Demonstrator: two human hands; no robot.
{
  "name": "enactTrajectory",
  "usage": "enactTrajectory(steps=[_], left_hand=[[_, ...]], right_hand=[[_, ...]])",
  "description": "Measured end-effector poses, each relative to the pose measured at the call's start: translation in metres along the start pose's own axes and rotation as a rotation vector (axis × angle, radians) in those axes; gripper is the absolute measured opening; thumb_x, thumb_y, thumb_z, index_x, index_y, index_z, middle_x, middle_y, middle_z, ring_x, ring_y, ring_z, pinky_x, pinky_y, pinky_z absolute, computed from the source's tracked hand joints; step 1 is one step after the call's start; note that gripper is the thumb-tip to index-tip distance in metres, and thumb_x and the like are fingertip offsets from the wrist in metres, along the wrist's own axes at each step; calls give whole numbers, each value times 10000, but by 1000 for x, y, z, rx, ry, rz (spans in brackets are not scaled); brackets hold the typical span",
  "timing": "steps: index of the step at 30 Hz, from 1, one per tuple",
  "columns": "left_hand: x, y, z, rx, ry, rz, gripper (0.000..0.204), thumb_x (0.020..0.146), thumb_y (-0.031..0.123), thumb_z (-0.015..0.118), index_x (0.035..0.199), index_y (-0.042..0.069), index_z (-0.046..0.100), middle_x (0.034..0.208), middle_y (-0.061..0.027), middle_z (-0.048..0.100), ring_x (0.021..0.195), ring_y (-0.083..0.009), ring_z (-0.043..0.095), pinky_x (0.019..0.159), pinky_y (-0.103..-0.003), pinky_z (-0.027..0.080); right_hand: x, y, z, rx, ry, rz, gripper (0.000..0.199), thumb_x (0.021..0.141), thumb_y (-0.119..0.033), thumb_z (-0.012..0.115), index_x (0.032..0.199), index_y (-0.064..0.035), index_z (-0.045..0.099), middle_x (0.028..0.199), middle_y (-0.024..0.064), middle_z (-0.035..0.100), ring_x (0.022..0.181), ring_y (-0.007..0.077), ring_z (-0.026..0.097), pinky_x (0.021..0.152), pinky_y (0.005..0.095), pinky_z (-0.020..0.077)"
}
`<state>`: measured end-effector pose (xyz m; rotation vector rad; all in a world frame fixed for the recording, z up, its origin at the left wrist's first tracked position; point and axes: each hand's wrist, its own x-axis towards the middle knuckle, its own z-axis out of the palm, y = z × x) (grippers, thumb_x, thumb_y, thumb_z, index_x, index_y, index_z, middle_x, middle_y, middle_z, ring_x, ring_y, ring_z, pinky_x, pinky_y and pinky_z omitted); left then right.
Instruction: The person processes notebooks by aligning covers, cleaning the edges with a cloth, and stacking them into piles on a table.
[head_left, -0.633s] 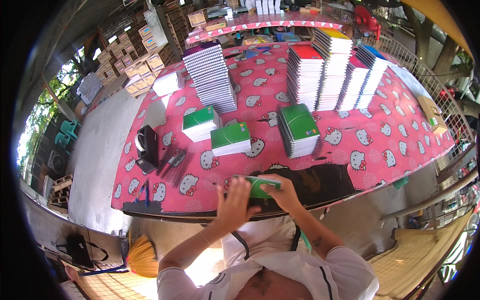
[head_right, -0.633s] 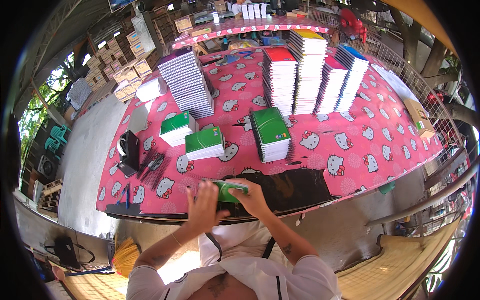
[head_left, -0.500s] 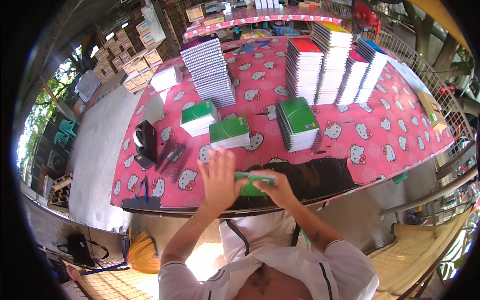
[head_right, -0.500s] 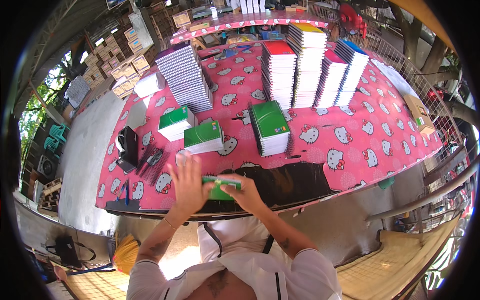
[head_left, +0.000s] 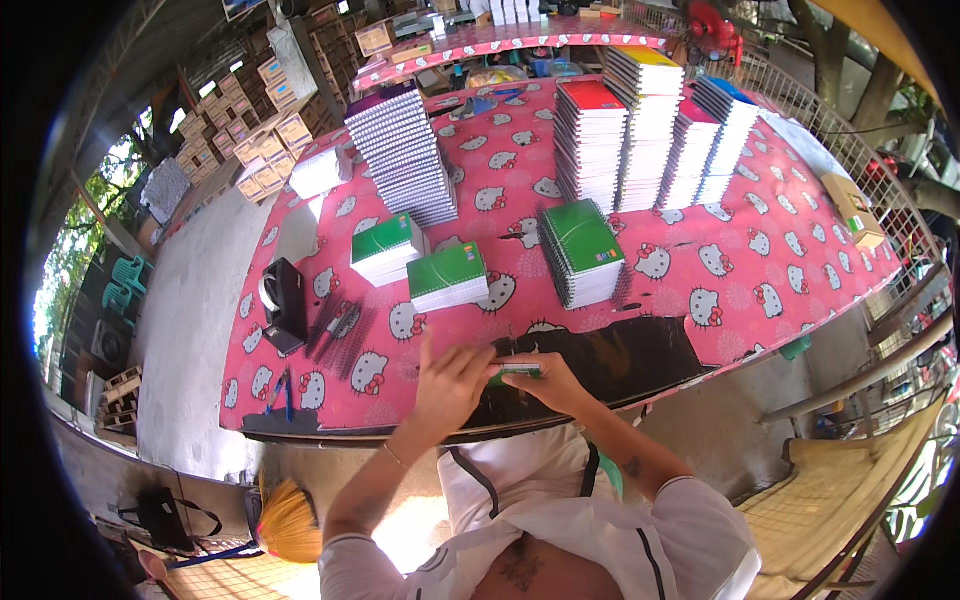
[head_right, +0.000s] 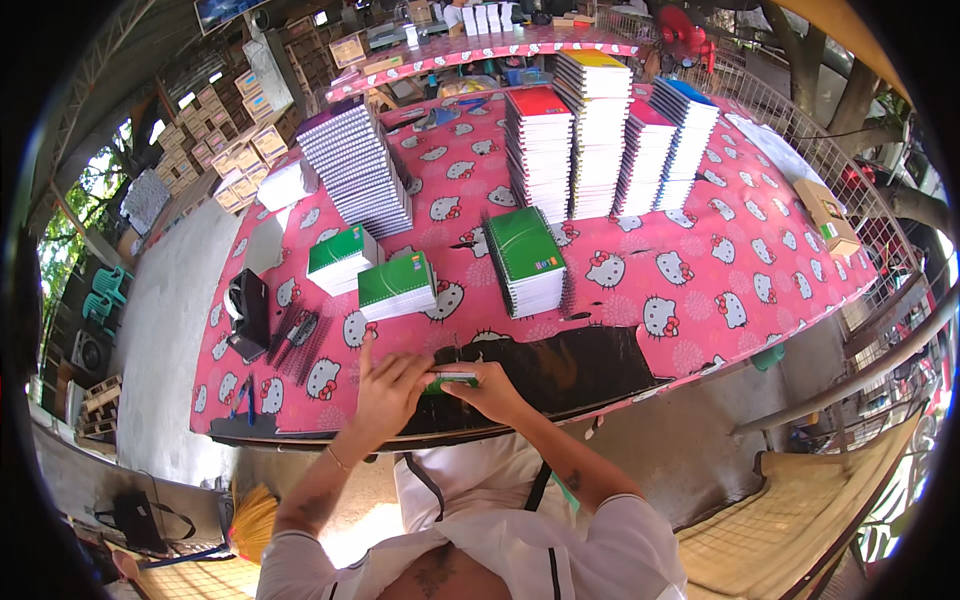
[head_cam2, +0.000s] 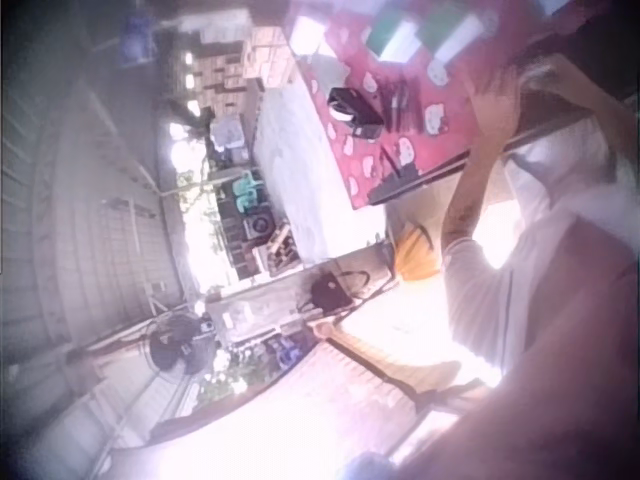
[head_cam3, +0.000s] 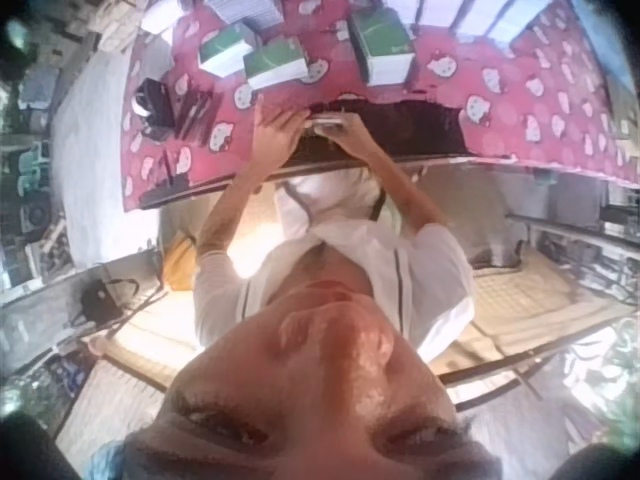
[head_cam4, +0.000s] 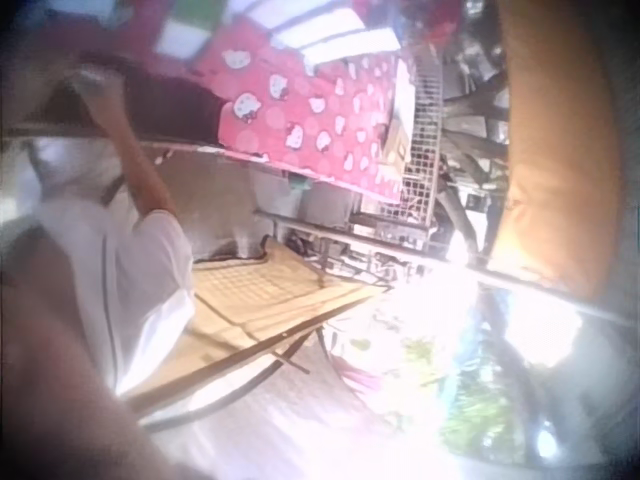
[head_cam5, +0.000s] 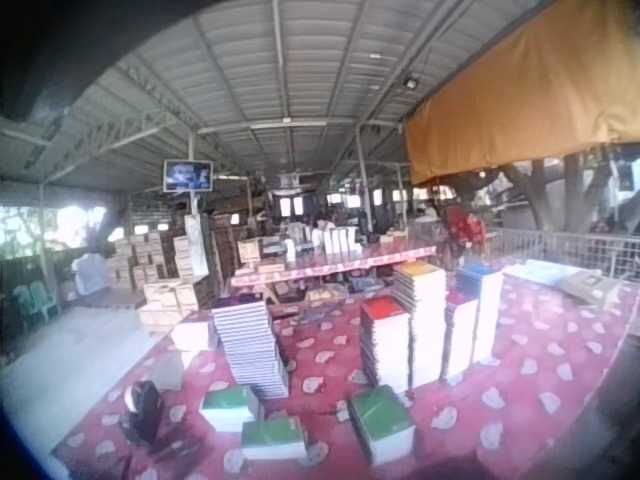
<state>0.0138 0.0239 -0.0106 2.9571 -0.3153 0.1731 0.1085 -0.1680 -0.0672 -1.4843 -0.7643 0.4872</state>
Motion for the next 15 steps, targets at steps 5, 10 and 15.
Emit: enactTrajectory(steps=[5,10,15], left_hand=[[4,24,17,225,300,-50,752,912,536,558,1367,-58,491,1450,-267,452,1383,-451,394,1126,-692,164],[-22,28,52,263,258,-28,888,893,609,520,1428,-88,395,1517,-325,326,1449,-446,275,1118,-707,145],[-29,40,65,119,255,13,810,954,555,460,1484,-48,350,1543,-251,344,1463,-401,274,1137,-662,139]], right_hand=[[-2,14,-1,-175,-34,-2,310,892,-81,678,1202,-65,693,715,81,655,616,88,545,600,295,481],[3,5,5,-165,-22,-14,315,890,-74,656,1203,-56,688,698,134,663,570,145,572,597,308,498],[7,19,2,-240,30,-135,344,888,-118,674,1218,-23,675,686,156,667,548,123,568,576,317,494]])
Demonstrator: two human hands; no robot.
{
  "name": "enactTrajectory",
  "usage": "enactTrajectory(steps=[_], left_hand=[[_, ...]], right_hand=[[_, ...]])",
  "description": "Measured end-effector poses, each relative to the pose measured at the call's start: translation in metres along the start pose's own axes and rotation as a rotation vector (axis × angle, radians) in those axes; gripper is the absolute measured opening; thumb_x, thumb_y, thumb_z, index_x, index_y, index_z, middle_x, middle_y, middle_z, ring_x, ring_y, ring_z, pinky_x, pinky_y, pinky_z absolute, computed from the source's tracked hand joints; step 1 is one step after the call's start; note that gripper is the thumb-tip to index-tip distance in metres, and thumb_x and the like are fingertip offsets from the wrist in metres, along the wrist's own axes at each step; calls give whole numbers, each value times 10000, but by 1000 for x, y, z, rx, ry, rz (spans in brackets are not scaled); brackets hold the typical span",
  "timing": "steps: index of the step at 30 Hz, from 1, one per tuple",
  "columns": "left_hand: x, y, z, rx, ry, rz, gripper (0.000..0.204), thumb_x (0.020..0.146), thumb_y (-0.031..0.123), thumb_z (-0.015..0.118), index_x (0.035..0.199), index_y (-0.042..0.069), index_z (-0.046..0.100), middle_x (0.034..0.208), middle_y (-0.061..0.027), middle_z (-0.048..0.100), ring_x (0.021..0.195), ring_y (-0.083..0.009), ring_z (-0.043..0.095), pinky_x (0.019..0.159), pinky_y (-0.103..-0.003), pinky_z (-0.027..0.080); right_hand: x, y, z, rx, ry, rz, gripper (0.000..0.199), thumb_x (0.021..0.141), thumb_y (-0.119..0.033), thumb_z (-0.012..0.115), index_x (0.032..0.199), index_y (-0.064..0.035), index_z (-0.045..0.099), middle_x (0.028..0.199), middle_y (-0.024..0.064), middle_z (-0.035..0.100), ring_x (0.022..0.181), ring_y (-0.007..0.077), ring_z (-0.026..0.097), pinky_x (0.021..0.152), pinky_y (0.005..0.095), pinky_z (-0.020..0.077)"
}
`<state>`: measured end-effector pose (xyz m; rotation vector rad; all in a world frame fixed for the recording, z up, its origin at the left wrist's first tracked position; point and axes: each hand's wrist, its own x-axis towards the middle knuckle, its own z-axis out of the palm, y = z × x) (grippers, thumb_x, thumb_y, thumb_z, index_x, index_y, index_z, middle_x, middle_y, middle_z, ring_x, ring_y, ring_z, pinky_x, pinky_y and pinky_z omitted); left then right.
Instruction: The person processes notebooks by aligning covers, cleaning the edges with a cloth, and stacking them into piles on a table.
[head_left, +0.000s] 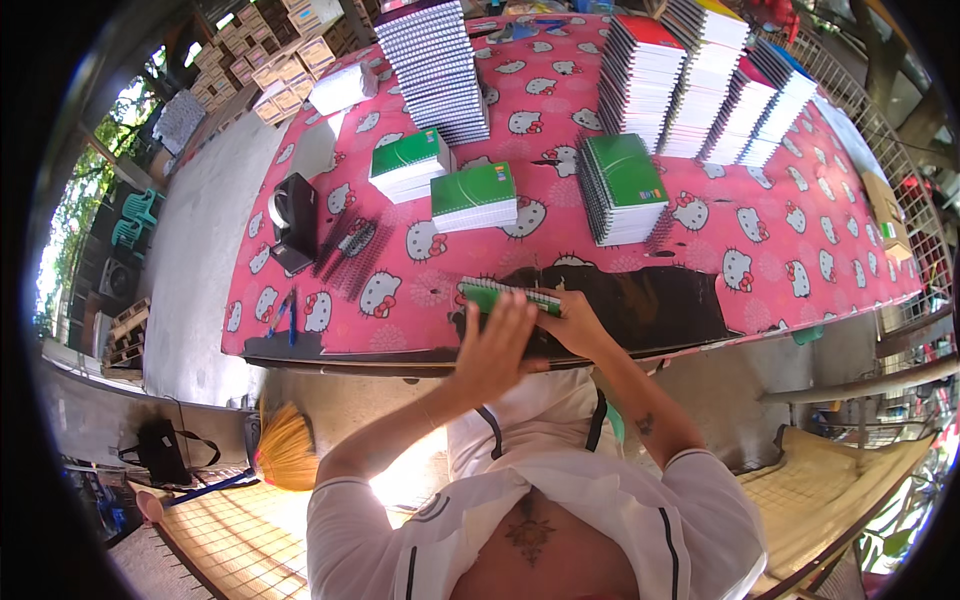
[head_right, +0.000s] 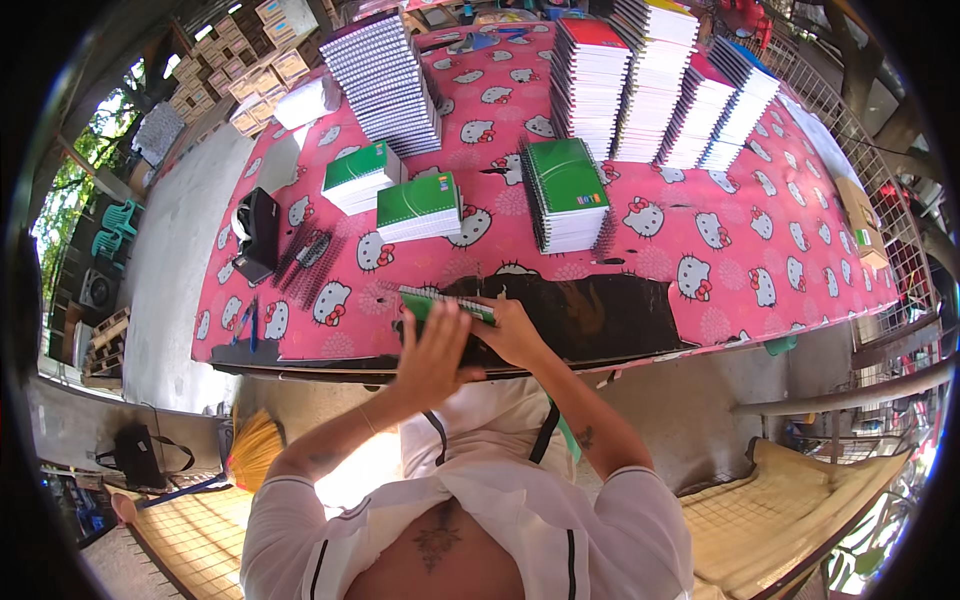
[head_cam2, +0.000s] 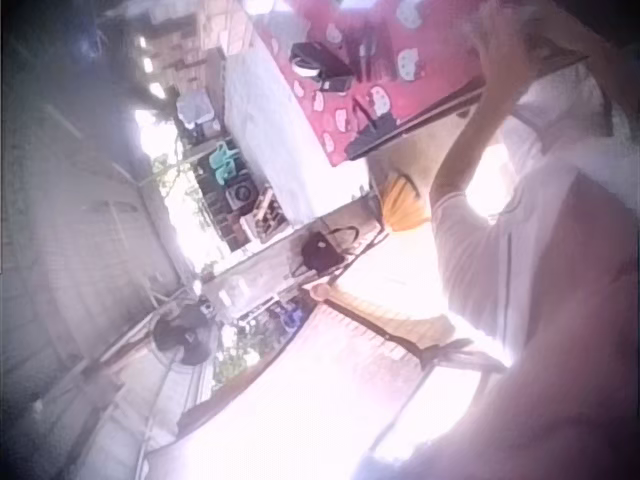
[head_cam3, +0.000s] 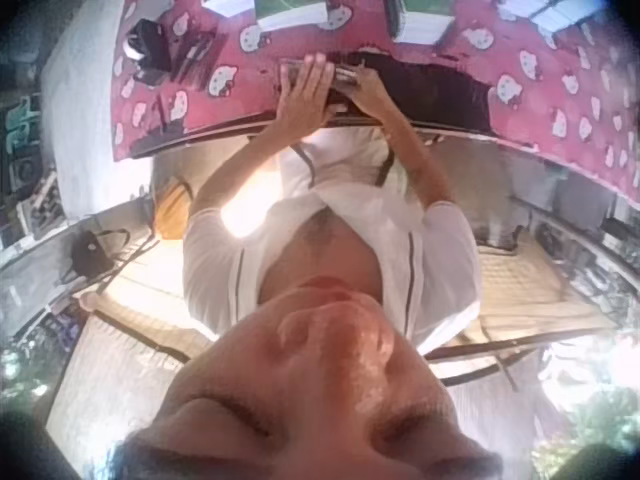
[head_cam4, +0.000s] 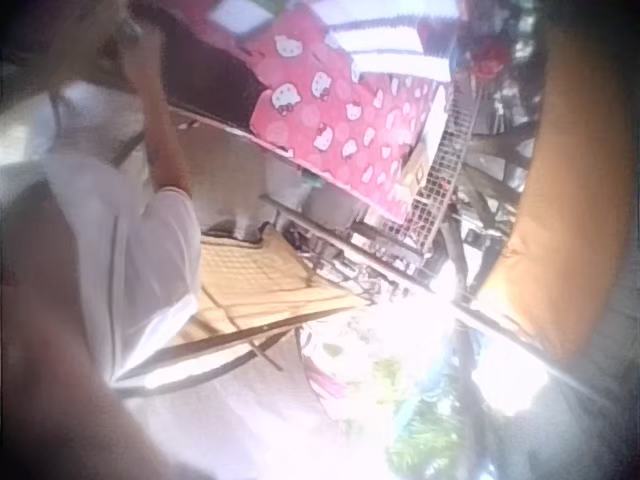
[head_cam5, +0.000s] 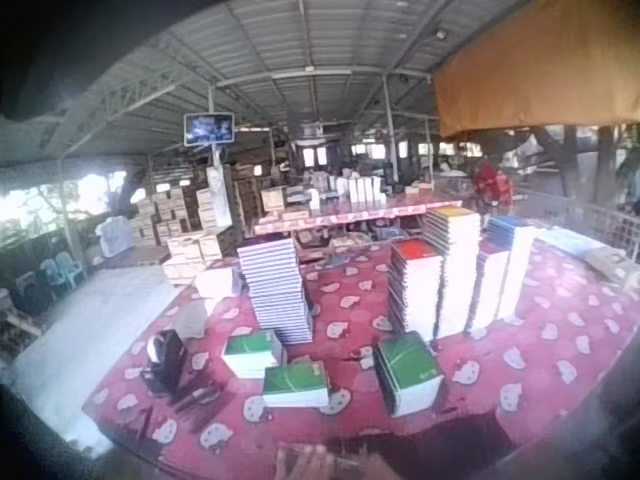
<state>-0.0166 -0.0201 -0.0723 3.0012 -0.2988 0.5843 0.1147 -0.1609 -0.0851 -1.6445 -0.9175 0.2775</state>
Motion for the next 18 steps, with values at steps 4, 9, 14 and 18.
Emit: enactTrajectory(steps=[4,9,14,18], left_hand=[[43,-13,-27,24,53,-119,815,971,572,428,1491,-49,338,1552,-247,335,1470,-414,259,1134,-672,99],[13,-6,-9,-68,102,8,704,984,499,457,1448,-25,389,1486,-229,396,1419,-380,339,1124,-687,88],[53,-23,-33,-228,271,-14,190,914,194,668,1083,112,692,1082,-30,708,1083,-215,654,1162,-649,77],[50,-20,-34,-323,263,-44,165,847,137,728,1005,114,683,999,-22,704,999,-213,669,1179,-606,114]], right_hand=[[0,-2,3,35,-25,100,327,905,-168,681,1189,-8,681,650,172,623,524,126,516,542,323,459],[3,-3,1,2,-41,118,330,903,-165,684,1199,-19,677,605,162,593,498,131,501,518,323,440],[3,-30,-15,-193,-68,36,308,910,-128,680,1200,-25,681,806,160,693,705,126,664,633,299,511],[-5,-34,-42,137,23,-29,228,930,-98,666,1122,20,698,890,89,713,783,103,654,705,263,525]])
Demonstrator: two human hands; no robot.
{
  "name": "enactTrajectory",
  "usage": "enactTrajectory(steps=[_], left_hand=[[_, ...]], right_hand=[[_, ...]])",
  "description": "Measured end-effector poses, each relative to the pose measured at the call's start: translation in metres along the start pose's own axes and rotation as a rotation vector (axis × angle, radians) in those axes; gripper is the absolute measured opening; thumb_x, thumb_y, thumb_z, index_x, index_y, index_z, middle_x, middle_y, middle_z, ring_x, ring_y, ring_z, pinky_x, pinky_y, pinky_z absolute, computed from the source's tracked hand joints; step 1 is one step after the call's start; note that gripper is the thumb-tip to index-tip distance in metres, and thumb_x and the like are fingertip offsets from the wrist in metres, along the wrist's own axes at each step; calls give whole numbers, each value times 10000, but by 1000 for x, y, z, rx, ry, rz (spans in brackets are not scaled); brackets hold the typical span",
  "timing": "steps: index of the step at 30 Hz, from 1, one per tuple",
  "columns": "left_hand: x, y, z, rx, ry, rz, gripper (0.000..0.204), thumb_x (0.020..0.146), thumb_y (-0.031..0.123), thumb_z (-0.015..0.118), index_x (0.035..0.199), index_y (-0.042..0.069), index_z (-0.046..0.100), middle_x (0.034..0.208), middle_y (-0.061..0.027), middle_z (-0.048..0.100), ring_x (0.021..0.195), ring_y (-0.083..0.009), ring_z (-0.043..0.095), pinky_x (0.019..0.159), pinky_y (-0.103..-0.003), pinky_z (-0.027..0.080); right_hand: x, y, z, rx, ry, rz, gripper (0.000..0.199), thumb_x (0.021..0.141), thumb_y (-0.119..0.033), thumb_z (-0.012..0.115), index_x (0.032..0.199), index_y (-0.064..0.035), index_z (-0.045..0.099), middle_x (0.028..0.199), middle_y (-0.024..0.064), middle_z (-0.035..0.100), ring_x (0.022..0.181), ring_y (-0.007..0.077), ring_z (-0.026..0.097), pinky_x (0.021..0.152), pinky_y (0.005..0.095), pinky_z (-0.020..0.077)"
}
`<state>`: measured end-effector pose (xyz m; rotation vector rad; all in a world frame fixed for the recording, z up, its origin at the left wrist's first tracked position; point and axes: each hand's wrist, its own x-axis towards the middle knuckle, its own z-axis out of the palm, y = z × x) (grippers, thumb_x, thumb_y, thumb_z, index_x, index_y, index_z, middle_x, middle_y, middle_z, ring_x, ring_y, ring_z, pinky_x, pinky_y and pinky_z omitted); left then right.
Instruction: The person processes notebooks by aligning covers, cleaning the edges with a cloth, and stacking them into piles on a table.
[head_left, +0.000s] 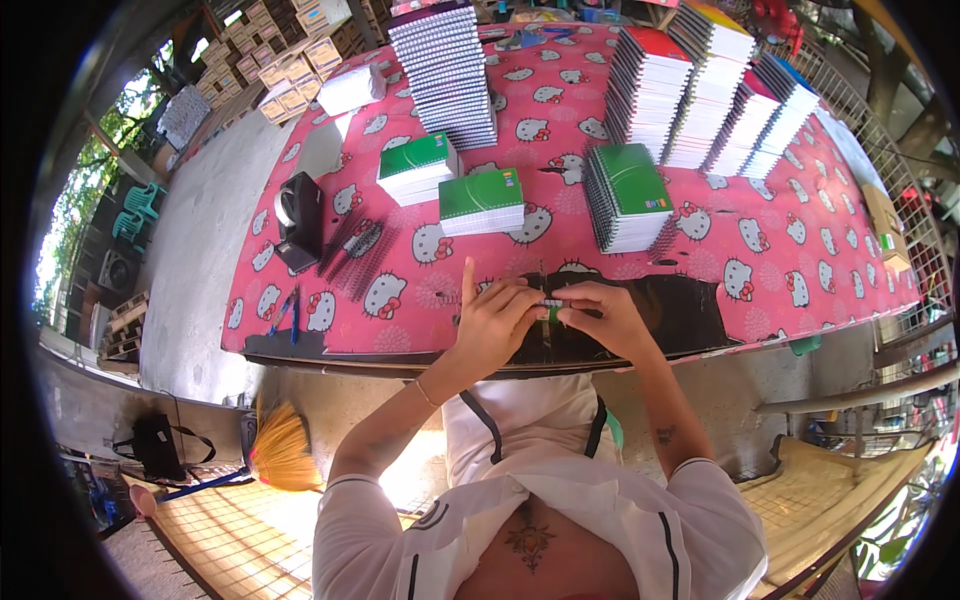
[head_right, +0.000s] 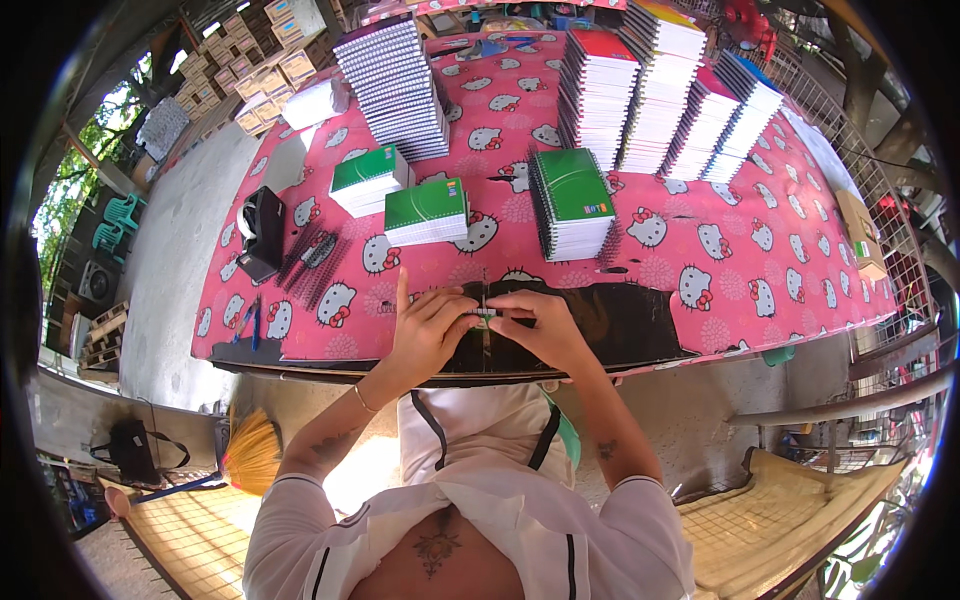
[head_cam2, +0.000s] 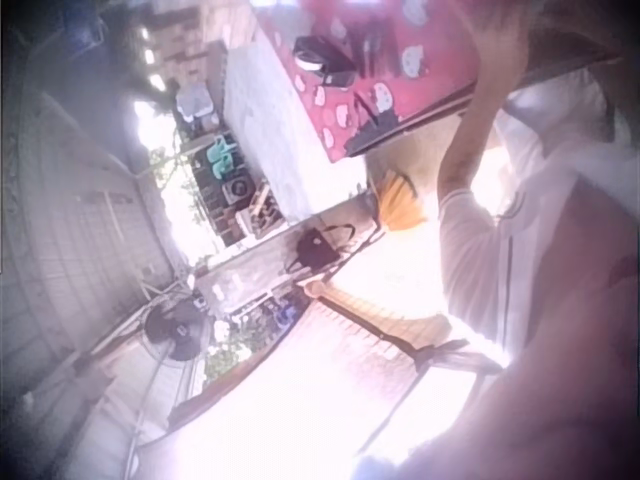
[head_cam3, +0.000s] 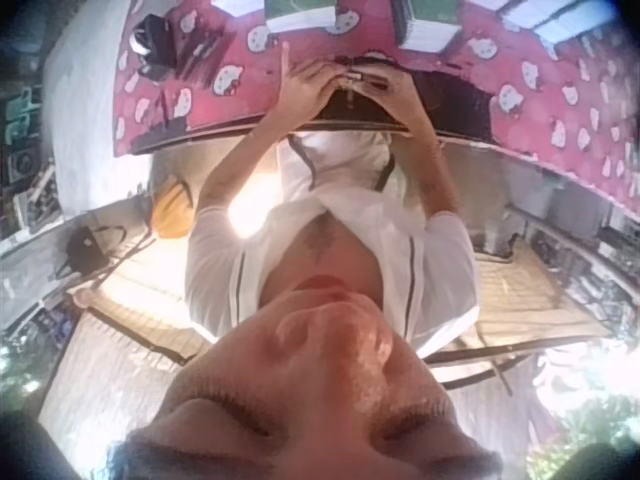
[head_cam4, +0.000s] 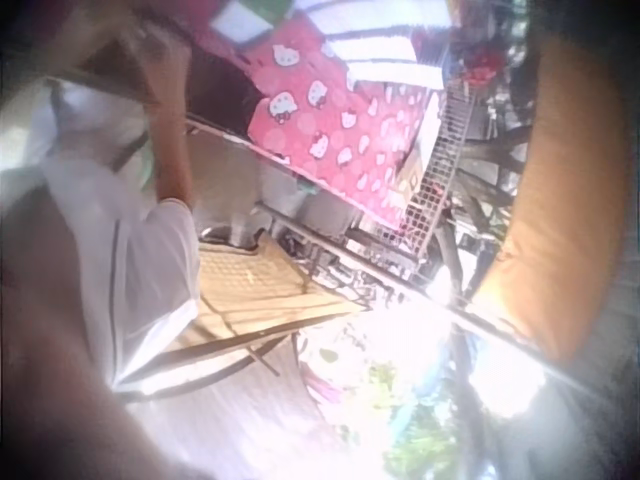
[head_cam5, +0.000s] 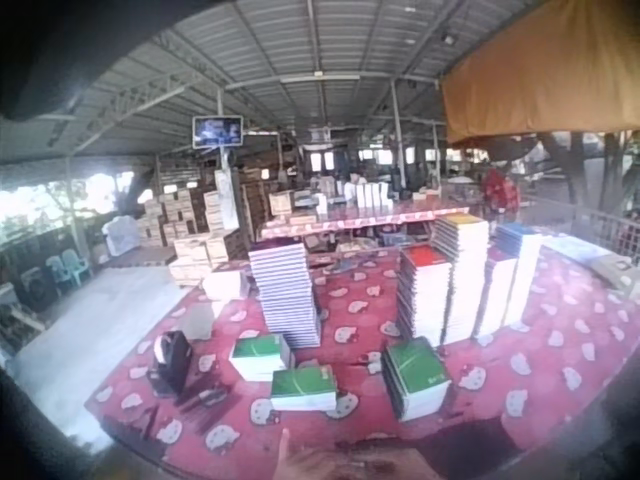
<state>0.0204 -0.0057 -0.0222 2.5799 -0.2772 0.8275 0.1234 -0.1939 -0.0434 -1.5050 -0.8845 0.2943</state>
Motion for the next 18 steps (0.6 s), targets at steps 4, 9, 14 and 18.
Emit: enactTrajectory(steps=[4,9,14,18], left_hand=[[0,-2,3,-48,5,16,207,822,150,741,1018,125,680,897,-13,664,904,-210,664,1168,-559,221],[8,5,-3,22,-41,40,265,811,138,741,1063,98,668,996,-40,664,926,-246,643,974,-472,417],[10,17,-6,68,-69,76,246,806,126,736,1040,77,674,914,-71,651,812,-283,638,711,-400,509],[33,25,-25,-162,-14,-171,208,854,94,695,1052,35,669,908,-118,689,769,-302,688,635,-383,554]], right_hand=[[5,-4,-14,3,-74,175,152,935,-71,661,1031,34,716,842,40,694,763,67,622,694,232,515],[14,-6,-19,13,-143,120,72,879,-33,698,901,25,661,768,42,666,739,68,625,671,240,522],[14,-11,5,-478,93,-149,149,828,-112,731,832,-8,624,679,101,613,603,232,637,605,342,519],[8,-56,10,-427,287,-149,276,835,-179,745,1064,-48,666,900,110,652,802,280,663,646,371,527]])
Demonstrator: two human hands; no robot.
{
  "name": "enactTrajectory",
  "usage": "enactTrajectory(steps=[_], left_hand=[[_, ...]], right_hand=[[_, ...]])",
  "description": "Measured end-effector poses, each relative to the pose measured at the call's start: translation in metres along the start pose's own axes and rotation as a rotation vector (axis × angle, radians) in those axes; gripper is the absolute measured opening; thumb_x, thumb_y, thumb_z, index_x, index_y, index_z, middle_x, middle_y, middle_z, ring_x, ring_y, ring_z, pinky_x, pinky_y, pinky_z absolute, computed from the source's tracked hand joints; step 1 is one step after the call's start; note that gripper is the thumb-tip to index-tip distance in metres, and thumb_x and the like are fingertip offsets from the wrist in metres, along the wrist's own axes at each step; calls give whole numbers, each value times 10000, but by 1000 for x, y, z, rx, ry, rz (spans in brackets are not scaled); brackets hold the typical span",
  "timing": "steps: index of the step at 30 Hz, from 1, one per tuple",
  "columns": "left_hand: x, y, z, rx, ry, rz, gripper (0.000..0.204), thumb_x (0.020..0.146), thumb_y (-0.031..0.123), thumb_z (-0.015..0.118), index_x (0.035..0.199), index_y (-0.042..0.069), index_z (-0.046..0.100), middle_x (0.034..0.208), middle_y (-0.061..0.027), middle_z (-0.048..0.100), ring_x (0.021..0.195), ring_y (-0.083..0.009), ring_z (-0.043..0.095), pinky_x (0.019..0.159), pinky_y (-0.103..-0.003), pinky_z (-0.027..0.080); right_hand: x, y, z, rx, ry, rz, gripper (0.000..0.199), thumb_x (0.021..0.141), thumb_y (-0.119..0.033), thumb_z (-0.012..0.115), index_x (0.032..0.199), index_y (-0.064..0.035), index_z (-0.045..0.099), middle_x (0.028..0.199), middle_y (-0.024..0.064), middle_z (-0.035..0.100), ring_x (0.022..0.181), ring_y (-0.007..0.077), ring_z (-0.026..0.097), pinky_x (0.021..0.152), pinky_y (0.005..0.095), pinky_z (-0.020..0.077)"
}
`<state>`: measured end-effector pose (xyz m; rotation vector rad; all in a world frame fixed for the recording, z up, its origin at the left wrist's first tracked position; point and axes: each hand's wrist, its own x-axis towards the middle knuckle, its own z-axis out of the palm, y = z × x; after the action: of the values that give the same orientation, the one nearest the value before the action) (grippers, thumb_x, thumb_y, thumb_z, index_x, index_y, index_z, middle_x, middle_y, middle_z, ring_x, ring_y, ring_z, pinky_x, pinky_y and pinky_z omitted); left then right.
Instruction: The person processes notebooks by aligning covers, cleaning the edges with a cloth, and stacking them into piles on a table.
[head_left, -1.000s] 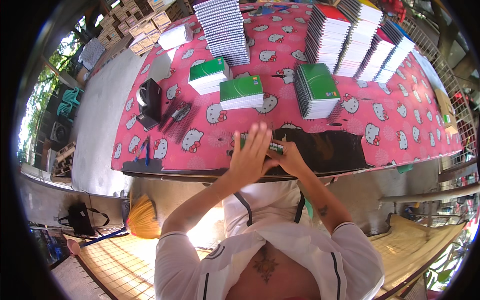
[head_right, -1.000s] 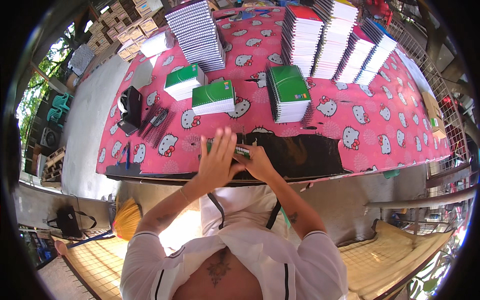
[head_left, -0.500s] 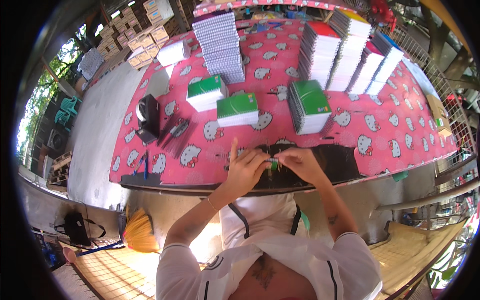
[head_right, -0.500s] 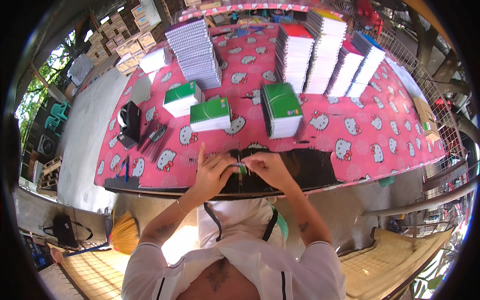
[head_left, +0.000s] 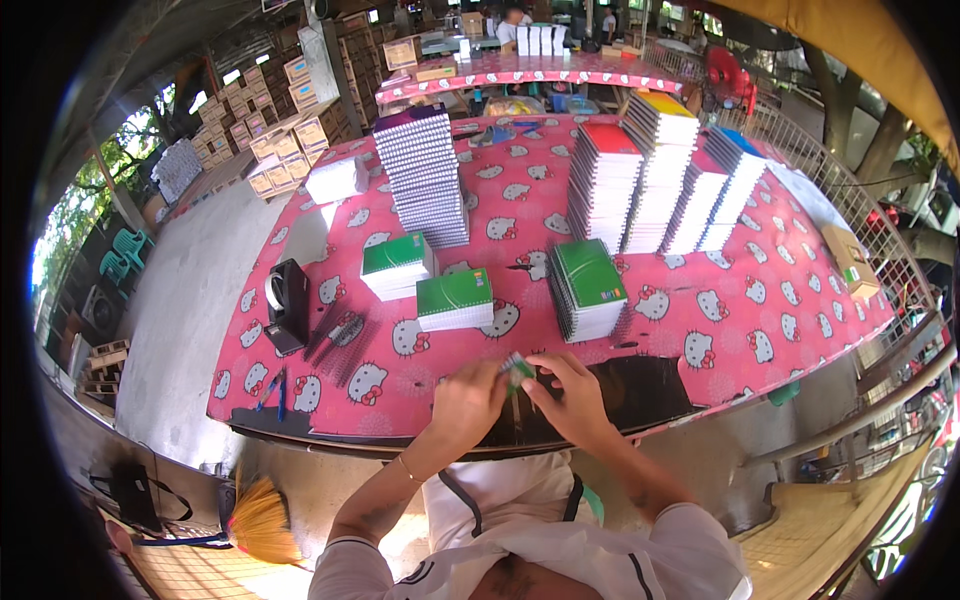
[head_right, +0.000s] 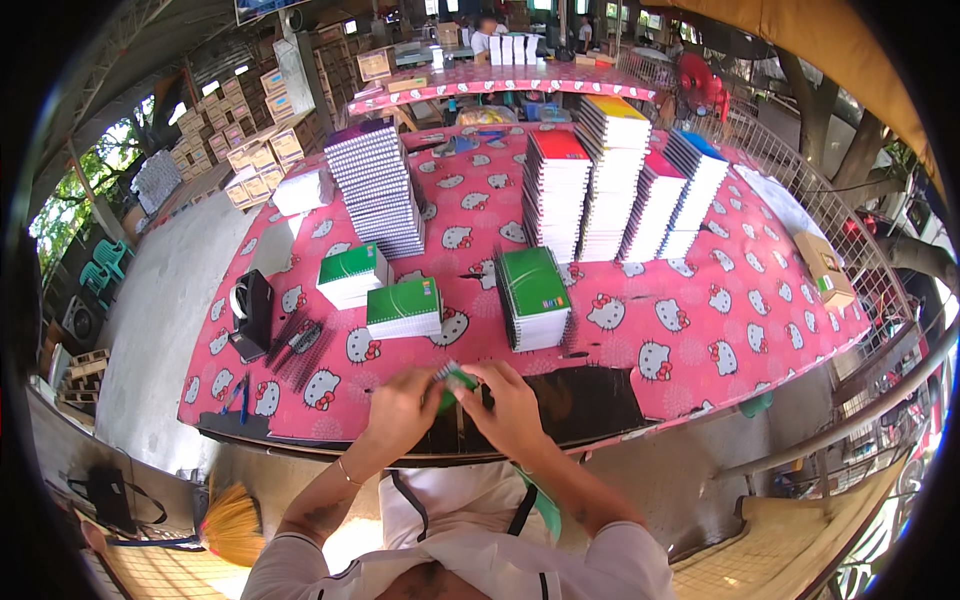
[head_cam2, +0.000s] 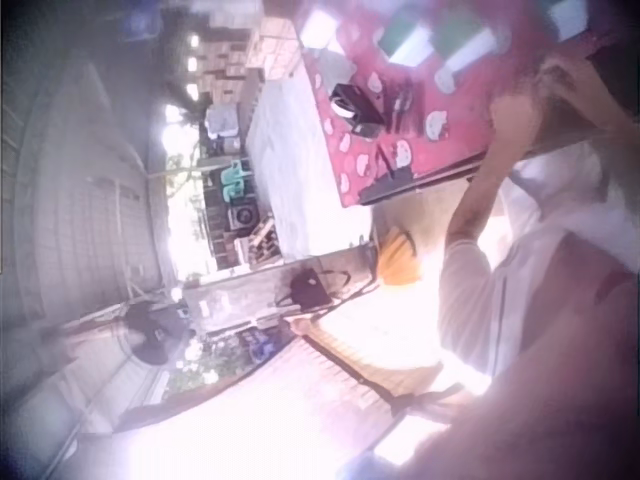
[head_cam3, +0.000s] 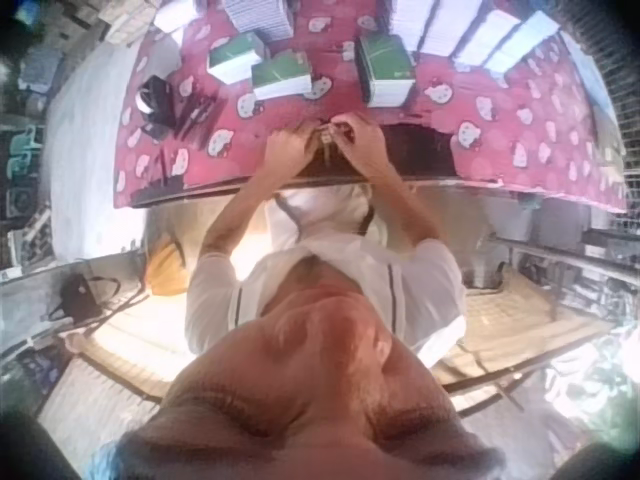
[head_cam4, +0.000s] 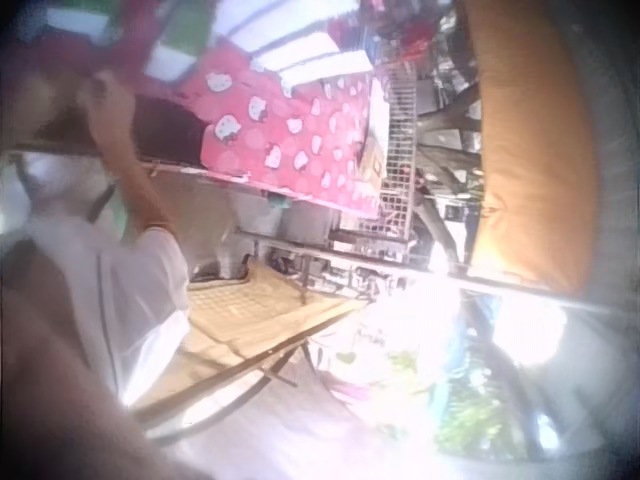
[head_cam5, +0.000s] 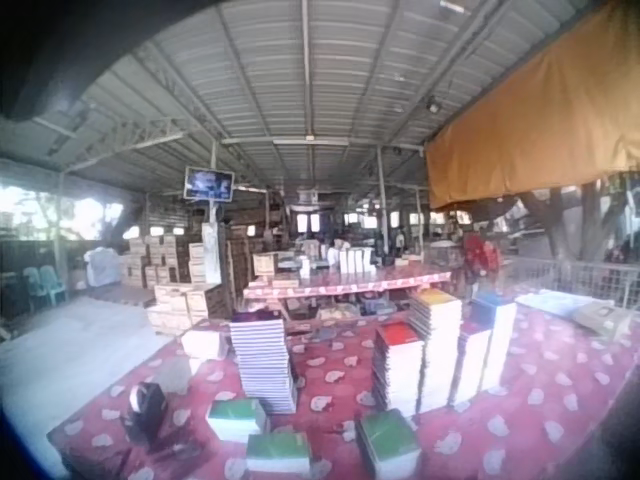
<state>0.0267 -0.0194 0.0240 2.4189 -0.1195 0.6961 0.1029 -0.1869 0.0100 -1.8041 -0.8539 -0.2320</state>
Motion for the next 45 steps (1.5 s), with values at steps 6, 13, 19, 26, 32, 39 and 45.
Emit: enactTrajectory(steps=[6,13,19,26,32,39,45], left_hand=[[60,51,-14,54,269,252,348,922,71,658,1269,66,641,1273,-194,601,1113,-279,625,877,-359,528],[164,1,46,-430,192,3,374,839,55,750,1209,56,692,905,-70,610,793,-140,619,715,-281,506],[212,-25,94,-377,236,-75,380,786,86,783,1161,59,725,922,-120,648,764,-199,651,719,-319,533],[199,-44,115,-59,263,-49,283,838,146,733,1099,38,714,976,-163,660,935,-288,647,781,-358,528],[146,-63,37,-141,288,144,256,856,74,727,1108,31,706,947,-146,676,777,-273,676,702,-339,533],[47,-139,2,498,106,308,286,832,46,652,1112,-2,680,1102,-142,696,996,-298,666,873,-389,563],[34,-73,-35,490,11,197,314,820,64,654,1131,25,665,1080,-129,693,931,-287,657,838,-382,538]], right_hand=[[11,-2,-38,555,-57,319,349,962,-46,613,1302,11,566,1146,67,631,996,94,571,856,291,491],[92,53,-95,412,126,256,455,904,-30,691,1339,-4,562,1143,75,650,975,112,597,810,273,494],[138,96,-115,40,71,308,438,856,-99,740,1268,-5,624,920,113,724,786,122,646,676,280,504],[136,128,-99,-214,67,230,405,824,-226,775,1150,2,694,856,147,726,742,204,685,704,328,544],[120,111,-108,-229,297,67,359,871,-164,716,1185,5,671,914,140,688,791,214,658,701,316,519],[54,0,-38,168,-43,-276,197,884,-38,669,1079,-50,690,1008,111,695,916,238,662,800,338,512],[40,9,10,105,55,-196,480,821,-53,760,1271,-43,595,1088,119,691,969,252,672,857,339,524]])
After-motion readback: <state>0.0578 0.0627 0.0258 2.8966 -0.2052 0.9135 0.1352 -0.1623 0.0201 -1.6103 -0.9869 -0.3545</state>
